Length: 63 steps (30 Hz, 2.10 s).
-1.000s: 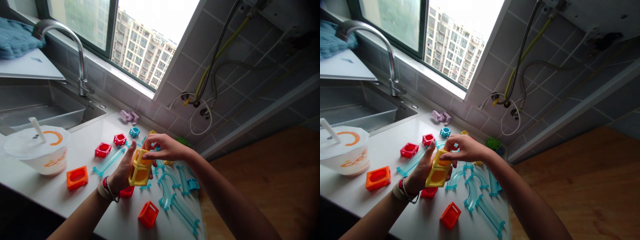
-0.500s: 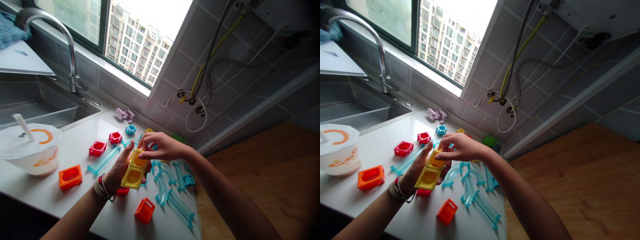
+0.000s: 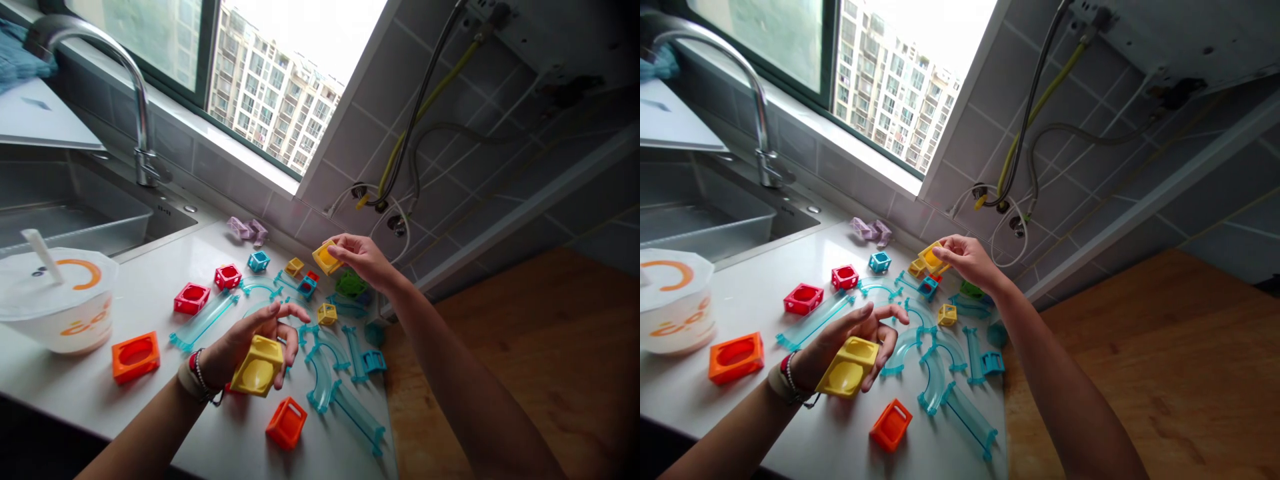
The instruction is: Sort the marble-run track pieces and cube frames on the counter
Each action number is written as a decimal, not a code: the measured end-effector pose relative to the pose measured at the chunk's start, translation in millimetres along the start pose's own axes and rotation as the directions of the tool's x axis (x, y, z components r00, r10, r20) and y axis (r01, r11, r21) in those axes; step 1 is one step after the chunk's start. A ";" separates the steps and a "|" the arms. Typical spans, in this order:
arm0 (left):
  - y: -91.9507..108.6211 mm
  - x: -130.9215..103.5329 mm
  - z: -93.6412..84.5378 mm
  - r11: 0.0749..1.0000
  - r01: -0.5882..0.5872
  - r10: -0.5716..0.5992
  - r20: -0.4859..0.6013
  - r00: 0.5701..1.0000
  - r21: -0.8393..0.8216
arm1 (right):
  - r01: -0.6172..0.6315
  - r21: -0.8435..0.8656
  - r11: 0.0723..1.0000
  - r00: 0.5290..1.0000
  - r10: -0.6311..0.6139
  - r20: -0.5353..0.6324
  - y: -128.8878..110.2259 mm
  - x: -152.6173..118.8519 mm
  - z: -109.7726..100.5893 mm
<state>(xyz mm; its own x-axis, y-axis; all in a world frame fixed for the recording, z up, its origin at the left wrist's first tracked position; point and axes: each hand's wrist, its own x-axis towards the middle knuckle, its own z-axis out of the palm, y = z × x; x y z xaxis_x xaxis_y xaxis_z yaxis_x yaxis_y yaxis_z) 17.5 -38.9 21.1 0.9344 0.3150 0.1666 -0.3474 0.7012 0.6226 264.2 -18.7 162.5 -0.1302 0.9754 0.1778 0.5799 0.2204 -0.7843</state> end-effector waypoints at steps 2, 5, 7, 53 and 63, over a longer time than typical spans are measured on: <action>-2.3 -1.4 1.0 1.000 0.000 0.000 0.023 1.000 -0.013 | -0.101 -0.182 0.978 0.992 0.083 -0.100 24.7 2.8 -4.1; -6.8 -2.7 2.0 0.999 0.014 -0.011 0.089 0.996 -0.032 | -0.257 -0.441 0.860 0.955 0.155 -0.254 65.9 7.5 -8.6; -8.4 -2.9 2.2 0.999 0.025 -0.022 0.122 0.992 -0.024 | -0.333 -0.516 0.789 0.929 0.183 -0.320 91.2 11.5 -10.8; -10.4 14.4 -11.1 1.000 0.007 -0.007 -0.017 1.000 -0.008 | -0.364 -0.808 0.463 0.928 0.256 -0.271 207.3 48.5 30.1; -13.7 18.1 -8.6 0.995 0.057 -0.056 -0.018 0.998 0.086 | -0.309 -0.729 0.611 0.903 -0.053 -0.427 130.3 34.3 13.4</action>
<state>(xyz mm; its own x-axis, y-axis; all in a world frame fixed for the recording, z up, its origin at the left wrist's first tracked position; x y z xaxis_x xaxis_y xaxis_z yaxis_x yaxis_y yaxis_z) 38.5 -37.3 9.1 0.9508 0.2864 0.1180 -0.2852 0.6607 0.6944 324.5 43.6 58.5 0.1953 0.8682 0.4561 0.9807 -0.1673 -0.1013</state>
